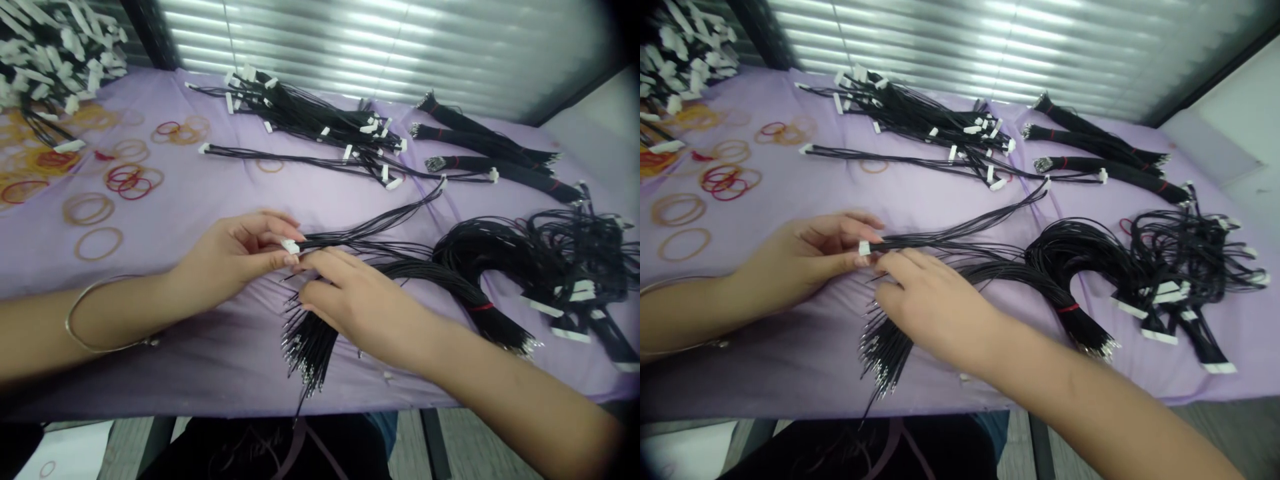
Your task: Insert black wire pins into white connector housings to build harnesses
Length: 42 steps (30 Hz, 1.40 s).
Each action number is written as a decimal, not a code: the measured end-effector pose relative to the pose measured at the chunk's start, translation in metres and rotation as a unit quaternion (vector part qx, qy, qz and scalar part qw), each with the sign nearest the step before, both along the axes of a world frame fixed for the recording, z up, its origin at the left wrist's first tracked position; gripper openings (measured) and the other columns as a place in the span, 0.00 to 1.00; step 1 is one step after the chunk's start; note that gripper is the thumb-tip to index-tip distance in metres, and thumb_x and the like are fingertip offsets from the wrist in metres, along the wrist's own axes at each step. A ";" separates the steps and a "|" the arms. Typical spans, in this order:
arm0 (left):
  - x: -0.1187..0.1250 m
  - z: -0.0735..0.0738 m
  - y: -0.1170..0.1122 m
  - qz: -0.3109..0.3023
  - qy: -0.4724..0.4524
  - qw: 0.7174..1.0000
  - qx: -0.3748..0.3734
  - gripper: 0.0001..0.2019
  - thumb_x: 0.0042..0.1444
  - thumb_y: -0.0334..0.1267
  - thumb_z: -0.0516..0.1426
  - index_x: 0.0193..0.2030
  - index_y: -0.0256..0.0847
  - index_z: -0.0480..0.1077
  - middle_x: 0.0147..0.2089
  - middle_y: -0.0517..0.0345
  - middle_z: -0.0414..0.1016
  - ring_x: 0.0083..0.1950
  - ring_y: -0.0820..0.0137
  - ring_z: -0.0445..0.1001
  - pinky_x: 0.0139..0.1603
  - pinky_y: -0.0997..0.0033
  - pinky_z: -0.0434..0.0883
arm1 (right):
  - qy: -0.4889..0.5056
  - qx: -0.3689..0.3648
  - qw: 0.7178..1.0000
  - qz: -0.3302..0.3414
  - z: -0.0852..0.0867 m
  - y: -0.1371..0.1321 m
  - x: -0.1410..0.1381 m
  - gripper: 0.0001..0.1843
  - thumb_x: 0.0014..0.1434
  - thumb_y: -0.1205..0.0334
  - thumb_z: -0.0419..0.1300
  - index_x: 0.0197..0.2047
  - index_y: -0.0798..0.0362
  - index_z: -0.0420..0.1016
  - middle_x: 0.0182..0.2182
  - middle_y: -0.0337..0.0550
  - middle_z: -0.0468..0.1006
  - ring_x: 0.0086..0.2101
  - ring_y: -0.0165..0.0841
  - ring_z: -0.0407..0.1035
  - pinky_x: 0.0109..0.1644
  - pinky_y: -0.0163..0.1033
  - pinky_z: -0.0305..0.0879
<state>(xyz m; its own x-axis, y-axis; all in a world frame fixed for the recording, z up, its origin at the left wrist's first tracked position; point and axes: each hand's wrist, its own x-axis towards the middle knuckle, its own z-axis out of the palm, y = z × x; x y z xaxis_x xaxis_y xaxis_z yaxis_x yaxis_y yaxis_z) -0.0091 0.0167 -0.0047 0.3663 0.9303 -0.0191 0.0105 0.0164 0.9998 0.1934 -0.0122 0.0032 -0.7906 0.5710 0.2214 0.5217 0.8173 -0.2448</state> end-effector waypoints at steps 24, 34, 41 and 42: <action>-0.001 0.010 -0.011 -0.059 -0.018 0.990 -0.128 0.07 0.57 0.38 0.62 0.32 0.37 0.77 0.31 0.57 0.80 0.34 0.70 0.80 0.40 0.75 0.78 | 0.003 -0.222 0.974 -0.037 0.013 0.004 0.007 0.03 0.62 0.69 0.56 0.36 0.56 0.70 0.33 0.40 0.74 0.34 0.30 0.67 0.39 0.37 0.62; -0.002 0.000 -0.004 -0.080 -0.046 0.980 -0.177 0.06 0.58 0.33 0.61 0.31 0.35 0.75 0.30 0.59 0.79 0.34 0.74 0.79 0.40 0.80 0.77 | 0.177 -0.226 0.956 -0.054 0.013 0.006 0.005 0.07 0.61 0.70 0.57 0.40 0.54 0.75 0.38 0.38 0.80 0.39 0.25 0.73 0.44 0.30 0.67; -0.002 0.001 -0.003 -0.086 -0.030 0.982 -0.164 0.07 0.60 0.33 0.59 0.32 0.34 0.75 0.31 0.60 0.79 0.35 0.77 0.78 0.40 0.85 0.74 | 0.189 -0.137 0.968 -0.095 0.021 0.001 0.004 0.03 0.58 0.71 0.58 0.32 0.57 0.71 0.26 0.35 0.73 0.27 0.21 0.64 0.32 0.27 0.61; -0.001 0.001 -0.003 -0.088 -0.031 0.983 -0.161 0.07 0.60 0.32 0.58 0.32 0.34 0.75 0.31 0.60 0.79 0.35 0.77 0.78 0.41 0.85 0.74 | 0.189 -0.123 0.967 -0.118 0.022 0.001 0.004 0.04 0.58 0.71 0.58 0.30 0.57 0.70 0.23 0.34 0.70 0.25 0.20 0.62 0.29 0.27 0.59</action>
